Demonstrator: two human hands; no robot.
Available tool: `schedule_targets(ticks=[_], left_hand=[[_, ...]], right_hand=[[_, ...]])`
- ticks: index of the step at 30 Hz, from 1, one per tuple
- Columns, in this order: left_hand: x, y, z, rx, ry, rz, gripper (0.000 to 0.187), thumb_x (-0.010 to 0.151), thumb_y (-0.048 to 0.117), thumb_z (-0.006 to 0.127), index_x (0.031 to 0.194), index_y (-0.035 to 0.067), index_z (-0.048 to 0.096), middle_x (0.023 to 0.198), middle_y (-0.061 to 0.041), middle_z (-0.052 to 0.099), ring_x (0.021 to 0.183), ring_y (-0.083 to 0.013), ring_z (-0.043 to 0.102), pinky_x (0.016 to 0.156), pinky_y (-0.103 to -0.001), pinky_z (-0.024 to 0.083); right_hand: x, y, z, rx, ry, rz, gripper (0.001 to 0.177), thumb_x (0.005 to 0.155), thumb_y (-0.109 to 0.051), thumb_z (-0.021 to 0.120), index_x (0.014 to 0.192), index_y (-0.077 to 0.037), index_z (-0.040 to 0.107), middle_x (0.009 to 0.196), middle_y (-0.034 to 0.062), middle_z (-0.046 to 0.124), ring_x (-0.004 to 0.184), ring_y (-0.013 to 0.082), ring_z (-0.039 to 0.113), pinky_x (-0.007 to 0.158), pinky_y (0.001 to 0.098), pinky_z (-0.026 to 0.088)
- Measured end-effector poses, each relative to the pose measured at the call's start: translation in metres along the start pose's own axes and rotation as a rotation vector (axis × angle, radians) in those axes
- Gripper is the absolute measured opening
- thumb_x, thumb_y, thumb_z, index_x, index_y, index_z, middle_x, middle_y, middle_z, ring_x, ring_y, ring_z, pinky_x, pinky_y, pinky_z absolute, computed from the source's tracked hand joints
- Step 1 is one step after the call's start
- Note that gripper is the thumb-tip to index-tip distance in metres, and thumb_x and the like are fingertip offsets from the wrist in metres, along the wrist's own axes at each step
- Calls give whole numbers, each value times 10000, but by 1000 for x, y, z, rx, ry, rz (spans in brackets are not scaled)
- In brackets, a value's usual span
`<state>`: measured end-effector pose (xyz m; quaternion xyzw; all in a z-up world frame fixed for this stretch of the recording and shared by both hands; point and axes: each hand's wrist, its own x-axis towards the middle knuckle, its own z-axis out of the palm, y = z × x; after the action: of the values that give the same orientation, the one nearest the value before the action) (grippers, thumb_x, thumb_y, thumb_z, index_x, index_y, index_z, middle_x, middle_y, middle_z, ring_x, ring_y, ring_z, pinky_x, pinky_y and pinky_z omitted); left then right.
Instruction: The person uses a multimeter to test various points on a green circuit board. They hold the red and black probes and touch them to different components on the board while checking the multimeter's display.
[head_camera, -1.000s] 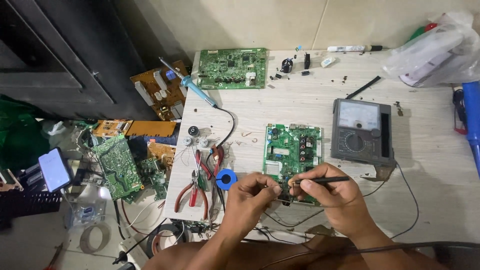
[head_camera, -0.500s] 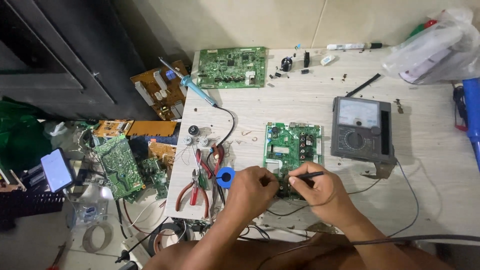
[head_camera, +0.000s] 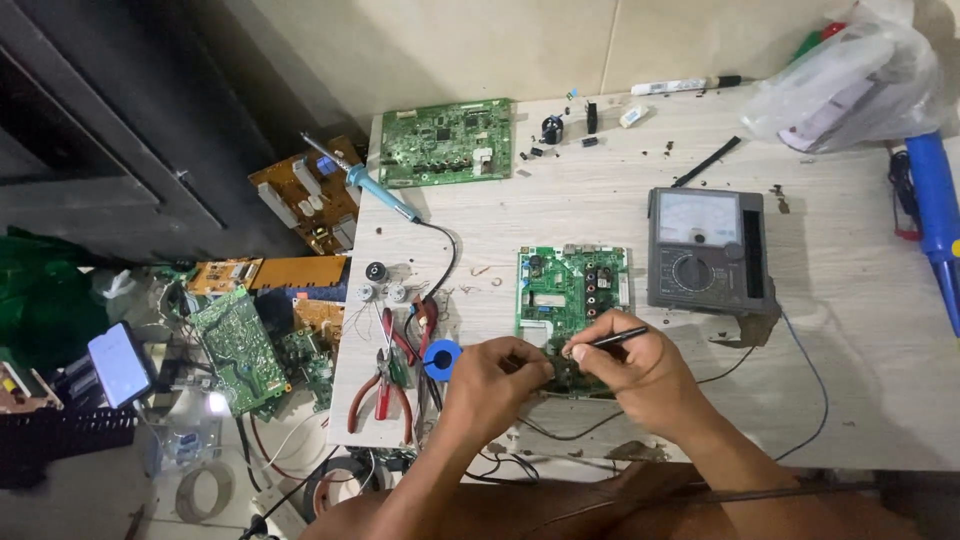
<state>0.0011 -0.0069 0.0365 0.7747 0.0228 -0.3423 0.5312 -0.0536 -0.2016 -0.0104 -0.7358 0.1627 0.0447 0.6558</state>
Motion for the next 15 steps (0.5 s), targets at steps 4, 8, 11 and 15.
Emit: schedule_targets(ticks=[4,8,11,15], left_hand=[[1,-5,4,-143,23,12,109,925,81,774,828,45,741,662,-76,667,484,-149,561,407,-290,471],[3,-5,6,-50,72,4,89,883,125,780,824,59,771,660,-54,687,514,-132,568,509,-277,568],[5,-13,4,98,94,112,145,864,188,753,882,53,800,705,-109,724,603,-201,653,520,-313,535],[6,-16,4,243,120,244,183,835,181,732,900,30,812,758,-163,765,686,-269,743,571,-346,577]], right_hand=[[-5,-3,-3,170,-16,-83,88,910,-73,734,968,-9,751,822,126,774,727,179,707,708,295,635],[-3,-2,-6,132,-11,-50,97,923,-98,710,965,-18,744,887,141,805,740,177,709,713,303,637],[-4,-10,-4,90,3,-39,153,899,-84,726,990,37,751,746,175,756,668,203,686,668,341,613],[1,-10,-1,21,9,1,206,863,-49,736,1013,90,759,657,206,735,607,222,686,632,359,585]])
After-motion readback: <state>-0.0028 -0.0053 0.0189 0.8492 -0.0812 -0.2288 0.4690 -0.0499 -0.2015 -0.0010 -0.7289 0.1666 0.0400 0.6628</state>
